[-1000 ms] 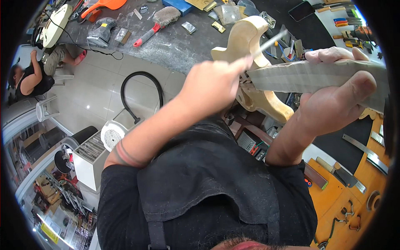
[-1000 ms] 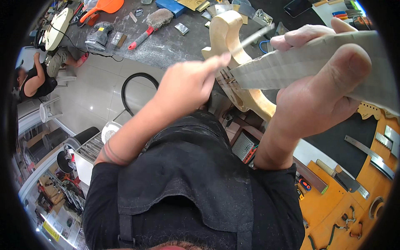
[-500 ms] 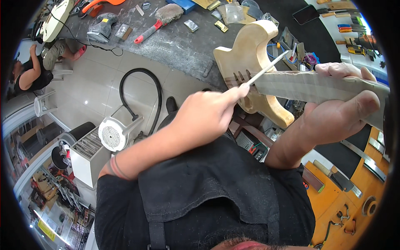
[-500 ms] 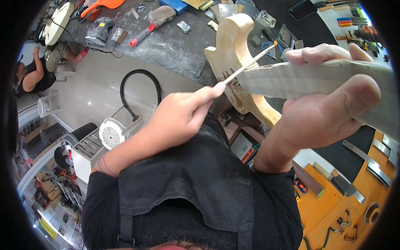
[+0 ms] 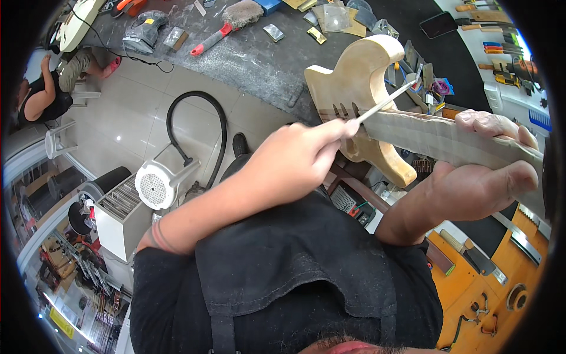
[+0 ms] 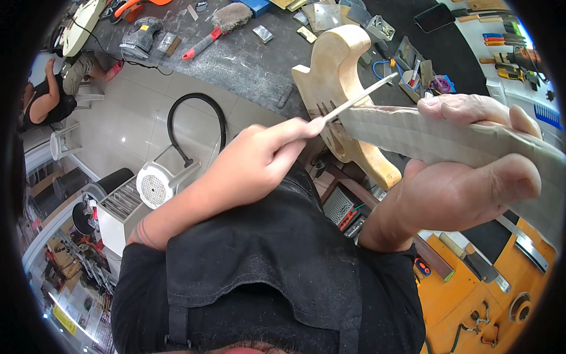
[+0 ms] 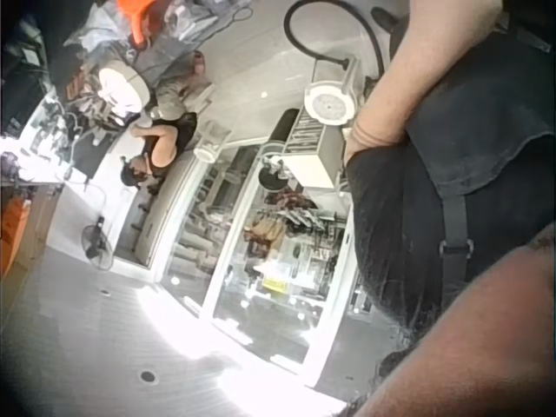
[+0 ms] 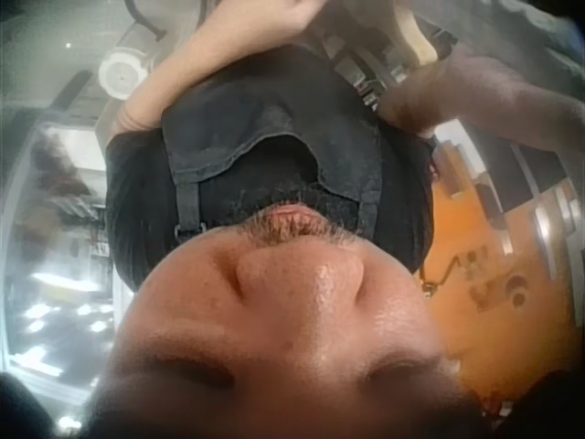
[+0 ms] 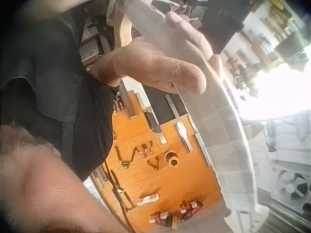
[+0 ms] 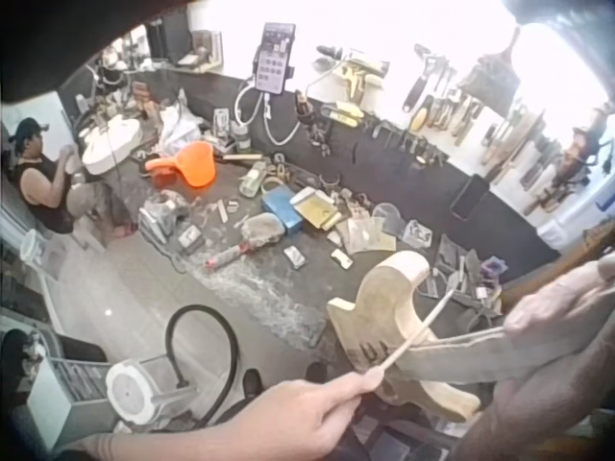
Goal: The person sands the wooden guitar body using a sanding block, then brushes away debris and uses a rasp to shape the neck pocket and neck heel.
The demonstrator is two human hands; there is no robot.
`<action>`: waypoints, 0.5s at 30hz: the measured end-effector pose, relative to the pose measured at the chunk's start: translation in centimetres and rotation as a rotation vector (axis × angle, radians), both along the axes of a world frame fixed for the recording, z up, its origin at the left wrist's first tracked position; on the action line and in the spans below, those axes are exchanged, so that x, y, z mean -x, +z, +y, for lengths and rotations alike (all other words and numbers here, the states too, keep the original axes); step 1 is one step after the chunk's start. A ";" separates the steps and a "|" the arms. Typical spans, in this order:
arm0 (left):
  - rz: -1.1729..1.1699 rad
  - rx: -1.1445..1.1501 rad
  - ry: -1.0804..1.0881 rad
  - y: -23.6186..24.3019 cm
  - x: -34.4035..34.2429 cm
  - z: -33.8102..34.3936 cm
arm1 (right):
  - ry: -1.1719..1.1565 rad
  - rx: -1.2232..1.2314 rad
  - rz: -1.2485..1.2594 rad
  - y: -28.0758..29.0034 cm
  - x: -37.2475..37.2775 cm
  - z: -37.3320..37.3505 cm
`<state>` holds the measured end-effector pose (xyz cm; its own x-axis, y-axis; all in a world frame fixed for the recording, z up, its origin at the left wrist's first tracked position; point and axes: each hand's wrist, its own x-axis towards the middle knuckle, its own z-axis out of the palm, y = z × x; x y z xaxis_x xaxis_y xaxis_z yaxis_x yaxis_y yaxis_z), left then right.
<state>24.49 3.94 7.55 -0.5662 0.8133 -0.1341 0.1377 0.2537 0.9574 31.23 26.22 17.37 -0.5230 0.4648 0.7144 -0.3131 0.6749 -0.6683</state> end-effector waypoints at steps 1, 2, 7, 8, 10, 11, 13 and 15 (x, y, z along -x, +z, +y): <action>0.142 -0.031 0.011 -0.6 0.4 0.9 | 0.050 0.005 0.031 -0.1 0.1 -0.1; 0.336 -0.113 0.062 -2.3 0.9 2.6 | 0.096 0.006 0.061 0.1 0.0 -0.3; 0.291 -0.008 -0.001 -0.3 1.1 3.2 | 0.064 0.029 0.048 -0.1 -0.5 -0.6; 0.144 -0.063 -0.019 0.1 0.3 2.1 | 0.058 0.034 0.053 -0.2 -0.6 -0.6; 0.099 -0.027 -0.024 0.2 -0.3 0.6 | 0.037 0.034 0.054 -0.2 -0.7 -0.6; 0.130 -0.011 -0.019 -0.2 -0.4 0.3 | 0.028 0.032 0.051 -0.1 -0.6 -0.6; 0.456 0.008 0.018 -1.8 0.6 2.3 | 0.074 0.053 0.076 -0.1 -0.2 -0.6; 0.594 0.083 0.004 -1.1 2.4 4.5 | 0.127 0.066 0.105 0.2 0.3 -1.1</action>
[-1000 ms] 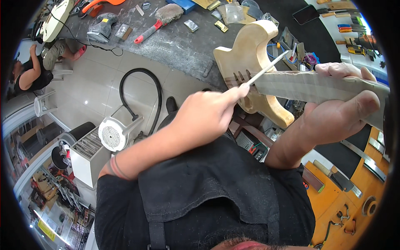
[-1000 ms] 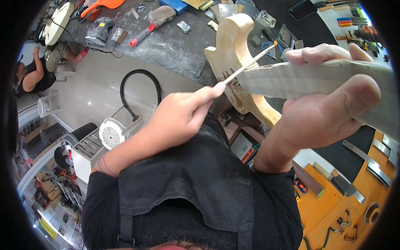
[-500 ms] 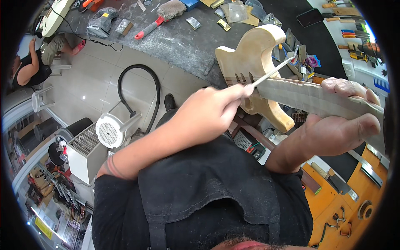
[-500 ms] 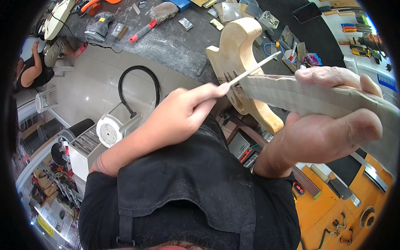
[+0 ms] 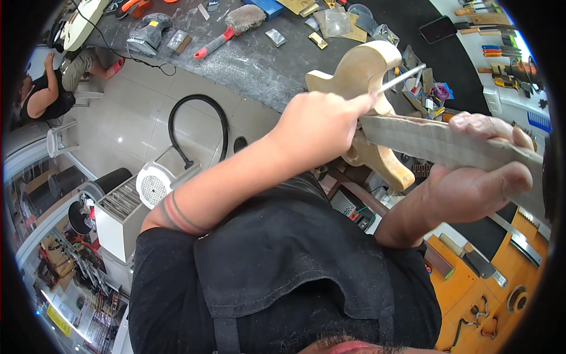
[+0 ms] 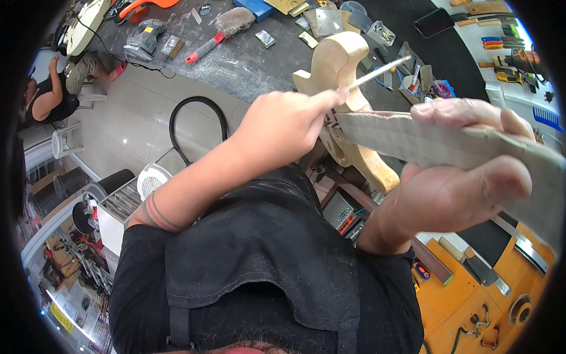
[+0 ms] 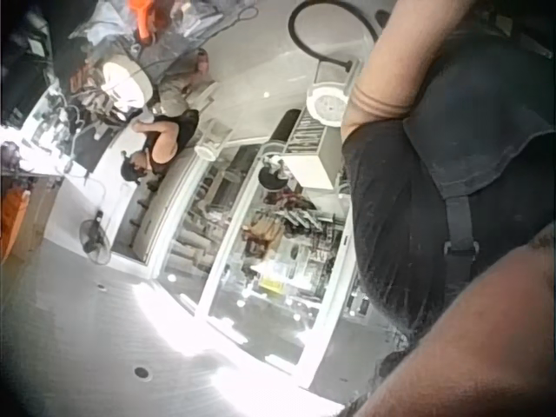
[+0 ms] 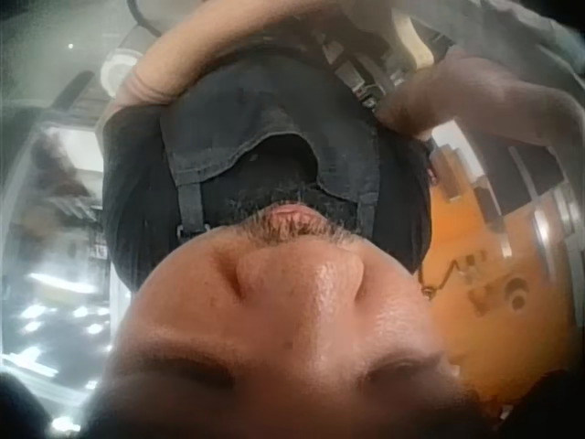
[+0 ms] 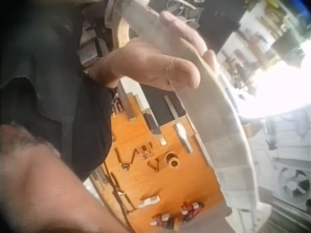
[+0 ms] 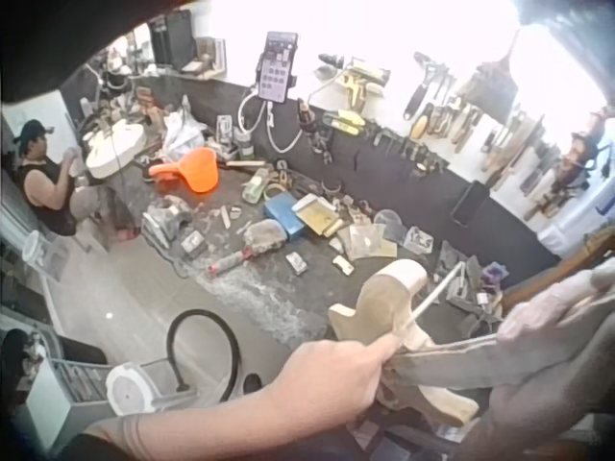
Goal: The person sands the wooden guitar body using a sanding block, then brushes away debris and uses a rasp to shape the neck pocket and neck heel.
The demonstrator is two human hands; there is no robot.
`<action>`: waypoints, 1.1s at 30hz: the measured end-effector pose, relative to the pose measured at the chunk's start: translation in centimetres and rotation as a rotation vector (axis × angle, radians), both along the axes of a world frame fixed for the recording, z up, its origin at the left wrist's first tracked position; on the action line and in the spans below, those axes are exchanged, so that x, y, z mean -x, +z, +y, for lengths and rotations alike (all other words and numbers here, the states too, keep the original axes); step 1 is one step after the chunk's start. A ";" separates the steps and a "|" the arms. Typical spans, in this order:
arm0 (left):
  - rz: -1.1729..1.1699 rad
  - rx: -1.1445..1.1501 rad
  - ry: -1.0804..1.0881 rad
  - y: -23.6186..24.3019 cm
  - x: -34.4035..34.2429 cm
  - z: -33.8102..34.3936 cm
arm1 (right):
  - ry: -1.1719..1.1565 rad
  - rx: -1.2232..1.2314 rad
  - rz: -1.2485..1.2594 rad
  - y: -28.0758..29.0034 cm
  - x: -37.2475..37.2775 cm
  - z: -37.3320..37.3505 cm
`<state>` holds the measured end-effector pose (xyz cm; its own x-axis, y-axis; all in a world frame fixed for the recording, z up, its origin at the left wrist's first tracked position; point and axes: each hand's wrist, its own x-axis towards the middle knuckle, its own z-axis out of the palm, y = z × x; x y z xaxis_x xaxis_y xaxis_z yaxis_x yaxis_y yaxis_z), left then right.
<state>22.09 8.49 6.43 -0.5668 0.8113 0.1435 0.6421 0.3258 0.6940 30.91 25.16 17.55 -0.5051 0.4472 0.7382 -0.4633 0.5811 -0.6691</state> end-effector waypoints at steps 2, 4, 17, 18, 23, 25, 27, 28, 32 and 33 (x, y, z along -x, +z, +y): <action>-0.002 -0.007 0.026 0.3 -0.1 0.3 | -0.150 -0.034 -0.088 0.2 0.3 -0.1; -0.066 -0.027 0.005 0.3 -1.8 -1.7 | -0.201 -0.045 -0.125 0.3 0.2 0.3; -0.008 0.021 0.007 0.8 -2.6 -3.4 | -0.092 0.032 -0.111 0.5 1.5 0.9; -0.040 0.057 -0.003 1.2 -3.3 -4.5 | -0.083 0.029 -0.106 0.4 1.6 1.0; 0.271 0.029 0.114 0.1 0.0 -1.7 | -0.028 0.087 -0.093 1.1 3.1 0.6; 0.299 0.047 0.121 1.0 1.3 -0.1 | -0.043 0.138 -0.081 0.9 4.4 1.1; 0.314 0.027 0.124 1.3 1.2 -0.2 | -0.116 0.194 -0.059 1.1 5.0 0.3; 0.323 0.040 0.153 0.9 0.7 -1.5 | -0.085 0.202 -0.054 0.7 5.8 0.0; 0.098 0.057 0.116 0.8 -2.3 -5.0 | -0.072 0.190 -0.096 2.5 6.7 -2.5; 0.127 0.078 0.134 0.6 -1.6 -4.8 | -0.079 0.198 -0.106 2.5 7.0 -2.9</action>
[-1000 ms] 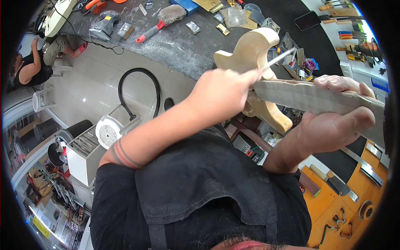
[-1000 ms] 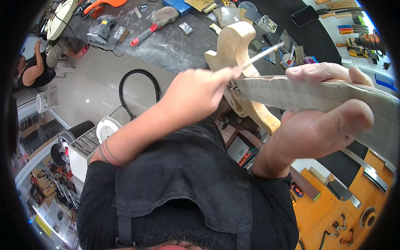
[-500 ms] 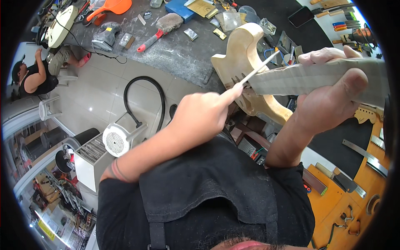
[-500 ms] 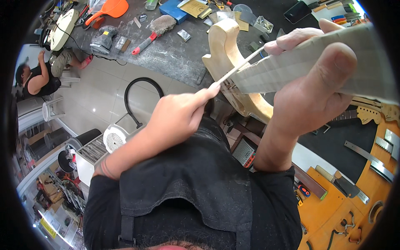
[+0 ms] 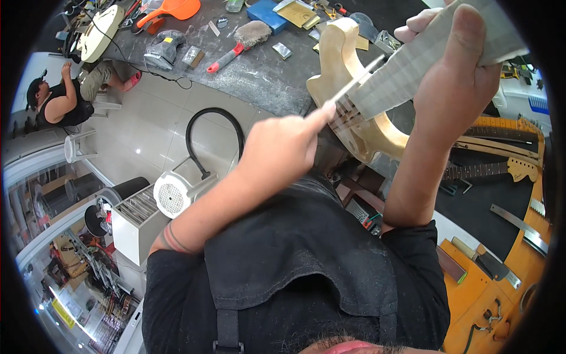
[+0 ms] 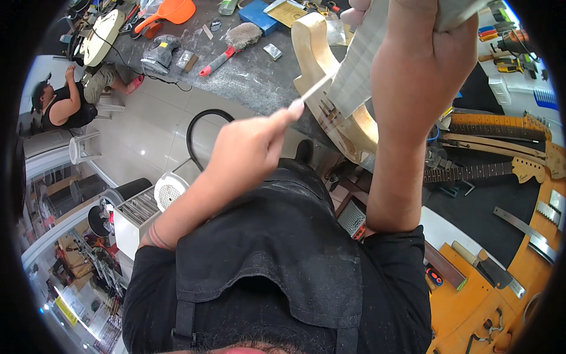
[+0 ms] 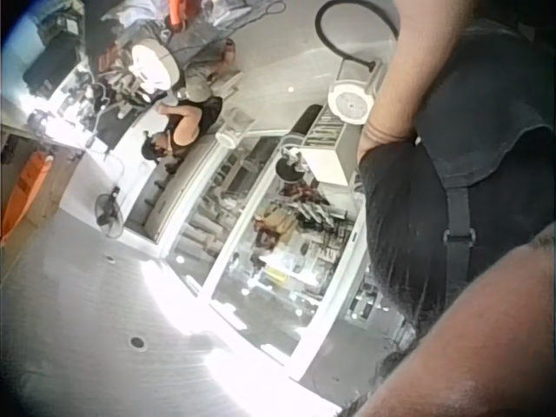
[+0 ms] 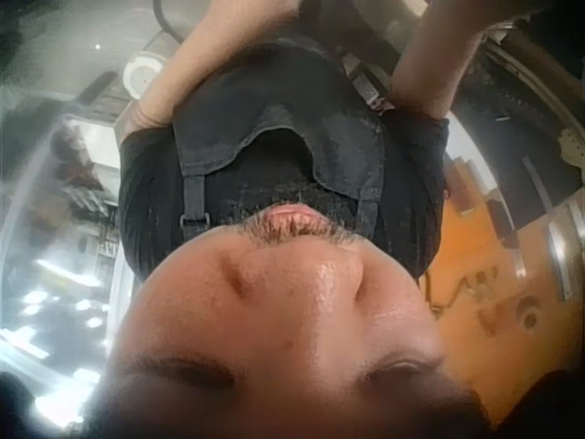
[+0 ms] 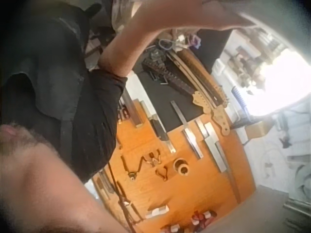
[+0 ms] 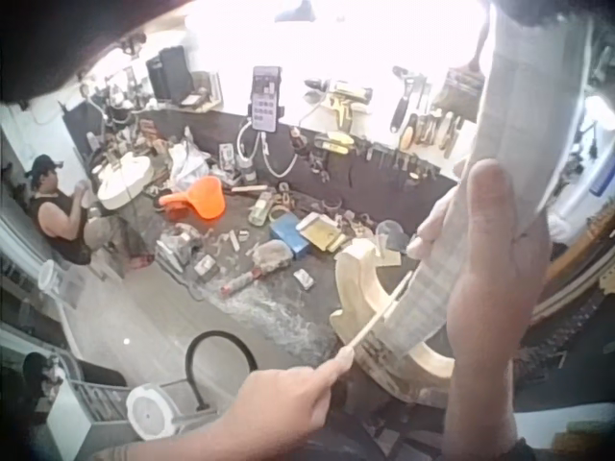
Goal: The person sands the wooden guitar body using a sanding block, then brushes away debris and uses a rasp to shape the neck pocket and neck heel.
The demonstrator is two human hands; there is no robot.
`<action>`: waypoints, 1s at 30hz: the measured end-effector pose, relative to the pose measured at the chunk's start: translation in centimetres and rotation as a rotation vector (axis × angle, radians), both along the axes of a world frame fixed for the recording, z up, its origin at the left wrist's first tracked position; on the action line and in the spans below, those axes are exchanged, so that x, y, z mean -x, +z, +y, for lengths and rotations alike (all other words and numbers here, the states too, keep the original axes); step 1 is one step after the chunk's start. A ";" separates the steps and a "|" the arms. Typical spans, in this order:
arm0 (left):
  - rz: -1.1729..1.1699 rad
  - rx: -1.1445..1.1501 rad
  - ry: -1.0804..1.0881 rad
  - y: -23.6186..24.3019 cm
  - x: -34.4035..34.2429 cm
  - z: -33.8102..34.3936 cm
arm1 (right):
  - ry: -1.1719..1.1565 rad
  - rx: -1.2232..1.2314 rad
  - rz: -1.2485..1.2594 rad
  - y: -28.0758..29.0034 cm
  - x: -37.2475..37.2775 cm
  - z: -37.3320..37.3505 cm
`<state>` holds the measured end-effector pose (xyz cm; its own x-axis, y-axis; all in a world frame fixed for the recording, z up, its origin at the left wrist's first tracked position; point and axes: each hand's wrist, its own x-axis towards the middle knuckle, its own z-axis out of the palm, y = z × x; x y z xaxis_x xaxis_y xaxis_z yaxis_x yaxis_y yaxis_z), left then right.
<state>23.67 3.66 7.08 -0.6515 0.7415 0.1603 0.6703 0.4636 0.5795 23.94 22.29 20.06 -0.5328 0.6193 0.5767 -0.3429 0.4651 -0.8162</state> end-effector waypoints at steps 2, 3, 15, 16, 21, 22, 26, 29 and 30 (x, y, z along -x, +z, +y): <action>0.123 -0.047 0.049 -1.2 2.5 1.2 | 0.031 -0.042 0.055 -0.3 0.8 0.0; 0.176 -0.054 0.047 -1.0 4.2 2.2 | 0.056 -0.066 0.090 -0.4 1.5 0.0; 0.151 0.030 0.117 -1.5 4.1 1.0 | 0.083 -0.053 -0.023 -0.1 3.8 -0.6; 0.237 -0.053 0.115 -1.5 6.1 1.8 | 0.108 -0.054 -0.033 0.0 3.9 -1.0; 0.262 -0.015 0.132 -0.8 5.6 2.7 | 0.075 -0.102 -0.016 -0.5 4.6 -0.7; 0.170 -0.014 0.099 -1.2 4.0 1.8 | 0.078 -0.105 -0.012 -0.4 4.8 -0.5; 0.071 0.006 0.103 -1.3 2.9 0.4 | 0.096 -0.074 -0.002 -0.4 4.6 -0.7; 0.161 -0.057 0.133 -1.2 6.7 2.5 | 0.110 -0.069 -0.026 0.2 4.3 -2.0; 0.186 -0.055 0.131 -0.8 7.4 3.4 | 0.102 -0.068 -0.040 0.1 4.4 -2.2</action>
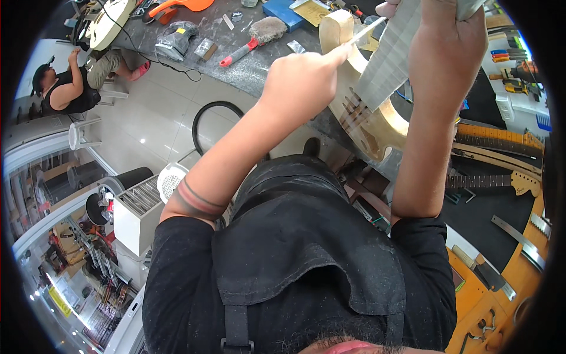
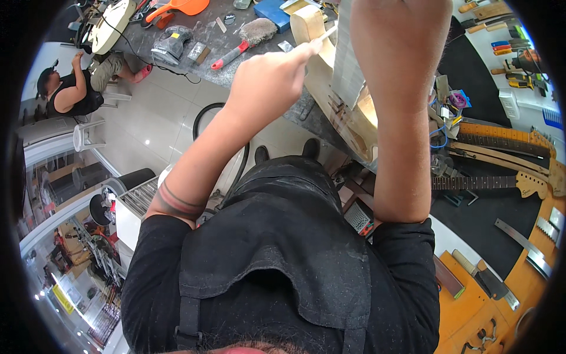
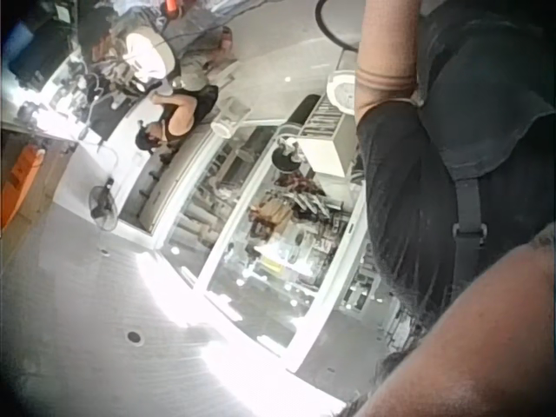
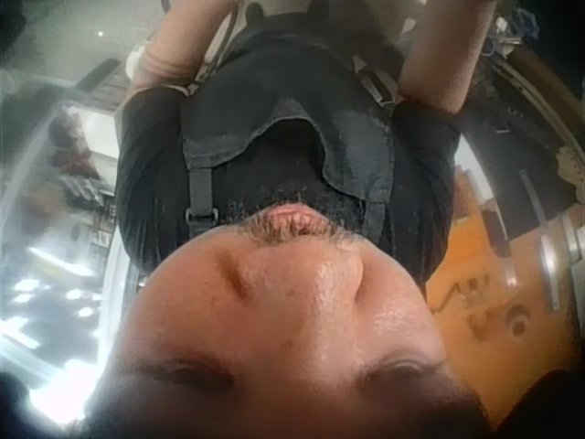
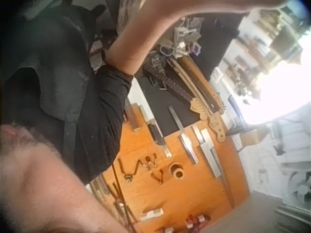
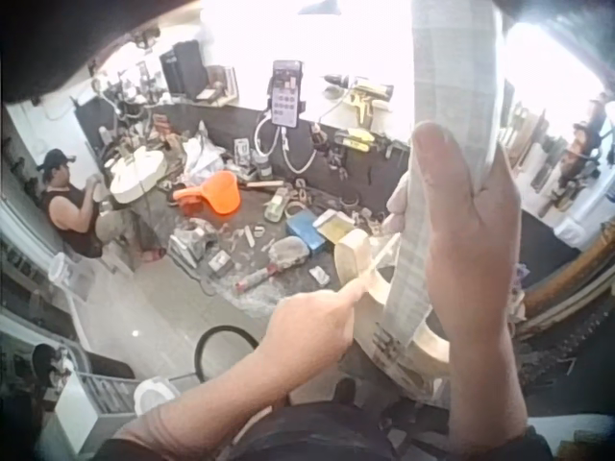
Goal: The person sands the wooden guitar body using a sanding block, then brushes away debris and uses a rasp to shape the neck pocket and neck heel.
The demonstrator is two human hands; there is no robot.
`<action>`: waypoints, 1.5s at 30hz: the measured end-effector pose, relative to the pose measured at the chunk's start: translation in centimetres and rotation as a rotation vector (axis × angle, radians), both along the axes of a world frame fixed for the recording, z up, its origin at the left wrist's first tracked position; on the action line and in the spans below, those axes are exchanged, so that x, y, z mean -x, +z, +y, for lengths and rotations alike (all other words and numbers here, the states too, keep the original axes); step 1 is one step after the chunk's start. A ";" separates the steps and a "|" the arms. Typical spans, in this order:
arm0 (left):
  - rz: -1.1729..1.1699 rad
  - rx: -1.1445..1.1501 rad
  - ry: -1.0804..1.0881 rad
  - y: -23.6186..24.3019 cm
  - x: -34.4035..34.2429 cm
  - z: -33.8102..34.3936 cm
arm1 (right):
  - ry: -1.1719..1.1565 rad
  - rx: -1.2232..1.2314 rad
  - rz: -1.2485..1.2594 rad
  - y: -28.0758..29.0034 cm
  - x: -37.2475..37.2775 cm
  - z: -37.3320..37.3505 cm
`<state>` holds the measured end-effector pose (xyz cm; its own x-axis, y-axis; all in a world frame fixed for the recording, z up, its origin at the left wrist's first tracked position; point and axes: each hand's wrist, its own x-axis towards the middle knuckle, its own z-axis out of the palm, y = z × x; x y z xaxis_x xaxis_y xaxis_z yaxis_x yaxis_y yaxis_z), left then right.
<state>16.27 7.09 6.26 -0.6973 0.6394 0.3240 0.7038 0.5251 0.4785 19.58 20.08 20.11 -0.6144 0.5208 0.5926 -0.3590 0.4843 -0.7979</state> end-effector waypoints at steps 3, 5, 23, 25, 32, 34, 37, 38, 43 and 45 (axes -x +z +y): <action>-0.007 -0.005 0.006 -0.4 -1.2 -0.4 | -0.016 -0.028 0.014 -0.5 0.1 0.4; -0.217 -0.010 -0.059 -0.4 -4.5 -2.4 | -0.048 -0.041 0.021 -0.6 0.1 0.7; -0.547 -0.180 -0.074 0.2 -4.4 -1.4 | -0.013 0.008 -0.002 -1.8 -2.6 4.4; -0.439 -0.131 -0.078 0.1 -2.7 1.0 | 0.014 -0.028 0.007 -1.9 -2.8 4.9; -0.715 -0.251 -0.130 0.8 -6.2 -2.0 | -0.068 -0.085 -0.013 -1.8 -4.3 4.2; -0.506 -0.257 -0.108 -0.5 -4.7 -0.5 | -0.039 -0.104 0.000 -1.5 -4.2 4.0; -0.487 -0.106 -0.096 0.5 -2.8 1.6 | -0.031 -0.093 -0.008 -1.5 -3.8 4.2; -0.469 -0.112 -0.113 0.0 -3.2 1.4 | -0.044 -0.109 -0.007 -1.5 -3.8 4.2; -0.773 -0.330 -0.126 0.9 -6.4 -1.6 | -0.075 -0.121 -0.024 -1.6 -4.2 4.5; -0.640 -0.220 -0.118 0.4 -4.5 0.0 | -0.114 -0.137 -0.029 -1.5 -4.4 4.3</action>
